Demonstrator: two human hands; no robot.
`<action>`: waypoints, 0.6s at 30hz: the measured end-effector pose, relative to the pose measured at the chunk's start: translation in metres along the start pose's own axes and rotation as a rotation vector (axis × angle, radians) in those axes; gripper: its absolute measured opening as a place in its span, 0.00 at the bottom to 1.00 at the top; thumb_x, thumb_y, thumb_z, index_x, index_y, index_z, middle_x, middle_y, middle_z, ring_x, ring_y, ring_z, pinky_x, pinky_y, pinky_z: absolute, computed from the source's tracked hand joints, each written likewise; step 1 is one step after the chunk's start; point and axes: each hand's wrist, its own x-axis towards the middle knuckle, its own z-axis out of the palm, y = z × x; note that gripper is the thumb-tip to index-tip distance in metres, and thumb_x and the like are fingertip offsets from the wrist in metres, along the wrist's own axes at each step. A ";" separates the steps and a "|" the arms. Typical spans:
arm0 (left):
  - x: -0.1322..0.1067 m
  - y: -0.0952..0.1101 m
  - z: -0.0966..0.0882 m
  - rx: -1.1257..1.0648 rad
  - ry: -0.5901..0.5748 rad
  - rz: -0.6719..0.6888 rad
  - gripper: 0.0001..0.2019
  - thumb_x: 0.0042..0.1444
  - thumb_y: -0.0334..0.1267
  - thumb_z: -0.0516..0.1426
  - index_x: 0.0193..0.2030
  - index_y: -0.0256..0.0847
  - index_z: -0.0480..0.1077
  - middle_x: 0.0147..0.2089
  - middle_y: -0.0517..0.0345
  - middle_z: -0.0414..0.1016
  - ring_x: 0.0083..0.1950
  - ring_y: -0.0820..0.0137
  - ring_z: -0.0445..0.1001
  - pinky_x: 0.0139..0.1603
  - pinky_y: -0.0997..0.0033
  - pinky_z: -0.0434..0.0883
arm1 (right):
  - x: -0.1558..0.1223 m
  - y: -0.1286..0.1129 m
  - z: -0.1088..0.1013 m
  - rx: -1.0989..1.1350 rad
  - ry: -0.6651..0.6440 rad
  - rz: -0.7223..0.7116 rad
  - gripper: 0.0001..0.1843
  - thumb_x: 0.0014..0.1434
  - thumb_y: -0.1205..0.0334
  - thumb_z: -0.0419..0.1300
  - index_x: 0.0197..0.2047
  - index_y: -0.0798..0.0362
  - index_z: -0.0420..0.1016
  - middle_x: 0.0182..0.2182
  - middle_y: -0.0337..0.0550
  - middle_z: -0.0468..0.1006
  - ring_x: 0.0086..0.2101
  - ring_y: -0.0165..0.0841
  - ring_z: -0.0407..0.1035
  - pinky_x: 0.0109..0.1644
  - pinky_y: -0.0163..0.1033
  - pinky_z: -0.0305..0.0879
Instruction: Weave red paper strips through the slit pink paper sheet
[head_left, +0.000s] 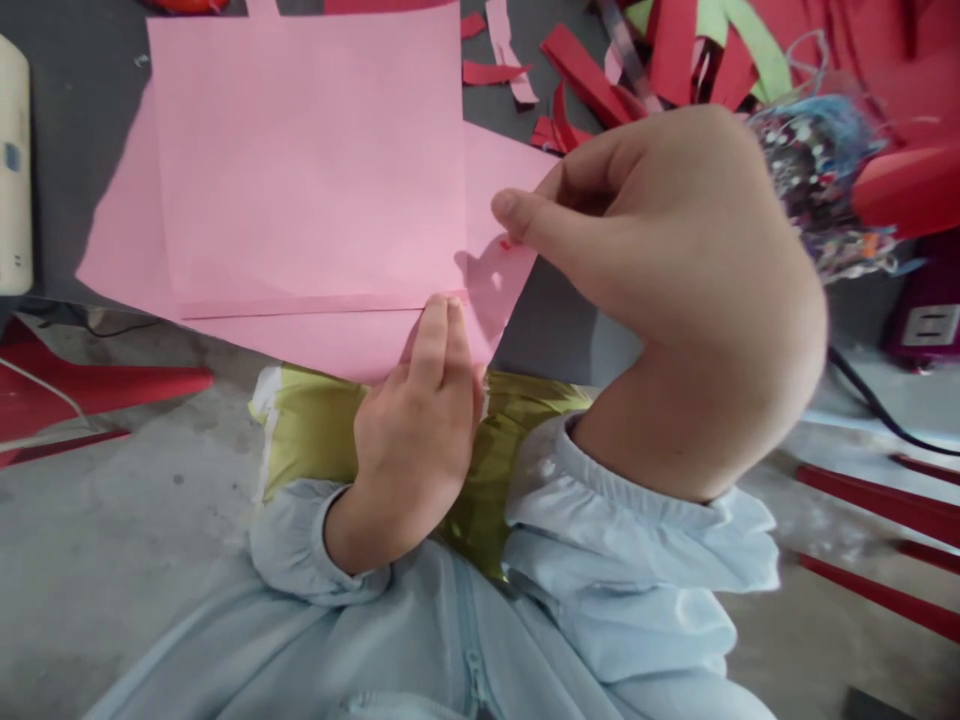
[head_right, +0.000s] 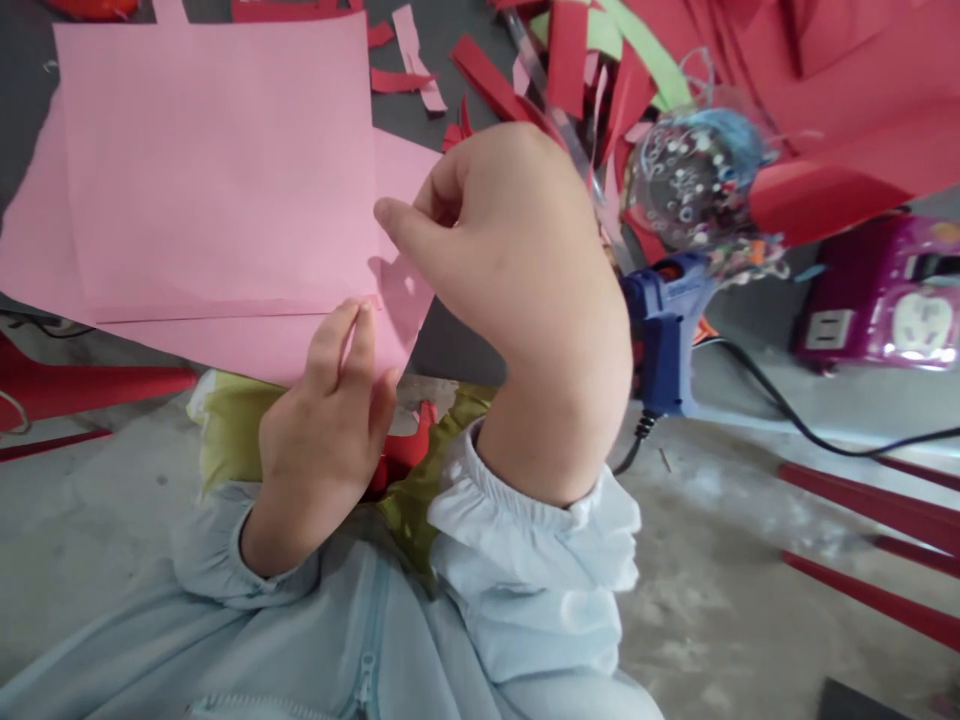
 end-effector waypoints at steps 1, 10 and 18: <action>0.001 0.001 0.000 -0.008 -0.019 -0.021 0.26 0.70 0.45 0.41 0.72 0.41 0.56 0.73 0.50 0.58 0.44 0.62 0.82 0.38 0.63 0.76 | 0.000 0.000 0.000 0.004 -0.002 -0.001 0.22 0.60 0.60 0.58 0.16 0.49 0.59 0.16 0.34 0.49 0.21 0.26 0.47 0.30 0.40 0.49; 0.003 0.011 0.003 0.008 -0.028 -0.126 0.28 0.69 0.46 0.42 0.73 0.42 0.55 0.74 0.49 0.56 0.40 0.62 0.81 0.37 0.63 0.76 | 0.003 -0.003 -0.002 0.009 -0.028 0.000 0.23 0.61 0.59 0.58 0.16 0.50 0.58 0.14 0.35 0.52 0.21 0.27 0.49 0.30 0.41 0.50; 0.005 0.011 0.003 0.058 -0.041 -0.142 0.28 0.69 0.48 0.43 0.74 0.46 0.54 0.74 0.52 0.56 0.38 0.63 0.81 0.34 0.63 0.77 | 0.003 -0.001 -0.002 -0.008 -0.089 -0.004 0.24 0.58 0.59 0.59 0.15 0.50 0.55 0.15 0.35 0.51 0.22 0.27 0.48 0.29 0.42 0.48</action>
